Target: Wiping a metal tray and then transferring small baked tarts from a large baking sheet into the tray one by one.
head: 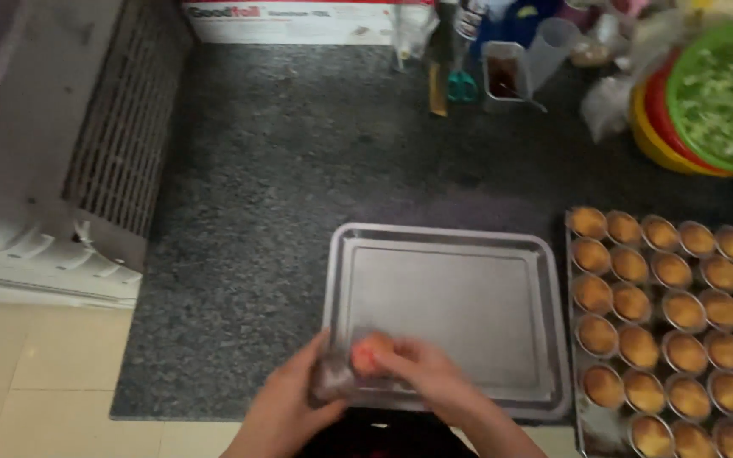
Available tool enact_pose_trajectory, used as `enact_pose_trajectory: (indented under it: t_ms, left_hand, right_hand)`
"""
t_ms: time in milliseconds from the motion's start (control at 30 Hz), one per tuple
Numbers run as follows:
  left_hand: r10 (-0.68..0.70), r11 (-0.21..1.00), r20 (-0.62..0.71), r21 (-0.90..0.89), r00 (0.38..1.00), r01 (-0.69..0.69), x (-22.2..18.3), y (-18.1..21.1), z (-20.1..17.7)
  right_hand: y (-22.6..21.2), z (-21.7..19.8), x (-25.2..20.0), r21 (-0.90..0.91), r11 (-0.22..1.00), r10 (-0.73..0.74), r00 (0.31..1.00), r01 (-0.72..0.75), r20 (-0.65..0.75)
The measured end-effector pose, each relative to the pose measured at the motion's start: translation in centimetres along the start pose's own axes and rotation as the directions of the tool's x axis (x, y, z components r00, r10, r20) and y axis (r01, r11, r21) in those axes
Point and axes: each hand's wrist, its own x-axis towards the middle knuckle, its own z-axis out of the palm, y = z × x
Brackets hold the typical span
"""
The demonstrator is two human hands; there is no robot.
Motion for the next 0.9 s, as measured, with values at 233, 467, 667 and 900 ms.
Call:
enact_pose_trajectory:
  t_ms: [233,467,667,900]
  left_hand:
    - [0.027,0.978,-0.310,-0.191,0.950,-0.090,-1.2,-12.2,-0.8]
    - [-0.501,0.794,-0.114,-0.455,0.858,0.403,0.2,-17.4,-1.5]
    - [-0.607,0.677,0.069,-0.477,0.792,0.561,1.0,-7.7,-5.9]
    - [-0.503,0.545,0.228,-0.665,0.834,0.511,3.9,-0.8,-4.4]
  right_hand:
    - [-2.8,2.8,14.0,-0.563,0.809,-0.421,0.832,0.165,-0.361]
    - [-4.5,5.0,16.8,-0.787,0.573,-0.740,0.557,0.228,-0.376]
    - [-3.2,4.2,18.1,-0.823,0.525,-0.757,0.560,0.218,-0.335]
    - [0.2,0.8,9.8,-0.759,0.601,-0.716,0.589,0.250,-0.373]
